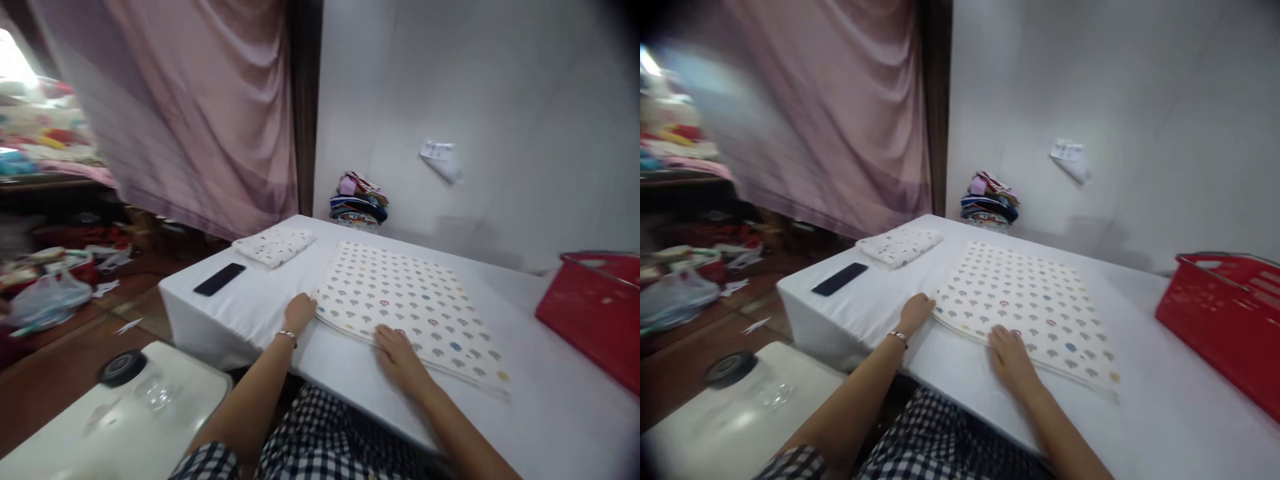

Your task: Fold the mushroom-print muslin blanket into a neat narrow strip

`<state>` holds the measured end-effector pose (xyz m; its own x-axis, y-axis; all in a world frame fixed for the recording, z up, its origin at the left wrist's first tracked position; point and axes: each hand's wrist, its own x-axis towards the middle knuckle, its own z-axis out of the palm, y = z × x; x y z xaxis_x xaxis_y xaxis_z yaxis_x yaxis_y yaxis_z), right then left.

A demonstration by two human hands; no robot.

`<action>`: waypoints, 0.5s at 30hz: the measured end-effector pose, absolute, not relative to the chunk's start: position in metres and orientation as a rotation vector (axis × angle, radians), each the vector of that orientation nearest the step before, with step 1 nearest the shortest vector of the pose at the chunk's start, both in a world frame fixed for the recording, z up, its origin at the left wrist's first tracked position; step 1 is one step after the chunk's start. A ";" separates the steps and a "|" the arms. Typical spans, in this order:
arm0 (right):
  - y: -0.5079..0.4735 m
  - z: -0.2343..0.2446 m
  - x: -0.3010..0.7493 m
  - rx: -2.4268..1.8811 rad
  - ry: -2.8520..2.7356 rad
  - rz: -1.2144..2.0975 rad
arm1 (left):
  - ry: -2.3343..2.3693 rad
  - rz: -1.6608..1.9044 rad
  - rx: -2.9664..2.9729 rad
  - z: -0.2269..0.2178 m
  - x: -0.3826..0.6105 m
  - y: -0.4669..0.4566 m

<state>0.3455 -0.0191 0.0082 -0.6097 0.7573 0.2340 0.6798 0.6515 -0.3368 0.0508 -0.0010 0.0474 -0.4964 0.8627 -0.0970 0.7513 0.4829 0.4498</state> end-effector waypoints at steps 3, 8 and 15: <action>-0.027 0.004 0.427 -1.352 -2.282 0.274 | 2.414 0.481 1.405 0.047 0.050 0.000; -0.057 0.008 0.538 -1.802 -1.602 0.301 | 2.395 0.375 1.487 0.049 0.043 0.011; -0.059 0.040 0.558 -2.024 -0.978 0.852 | 2.524 0.276 1.450 0.049 0.040 0.022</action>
<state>0.5583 -0.0592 0.0399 0.4930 0.8347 -0.2456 0.3577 -0.4517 -0.8173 0.0397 0.0216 0.0489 -0.4902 0.8665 -0.0939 0.8258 0.4962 0.2679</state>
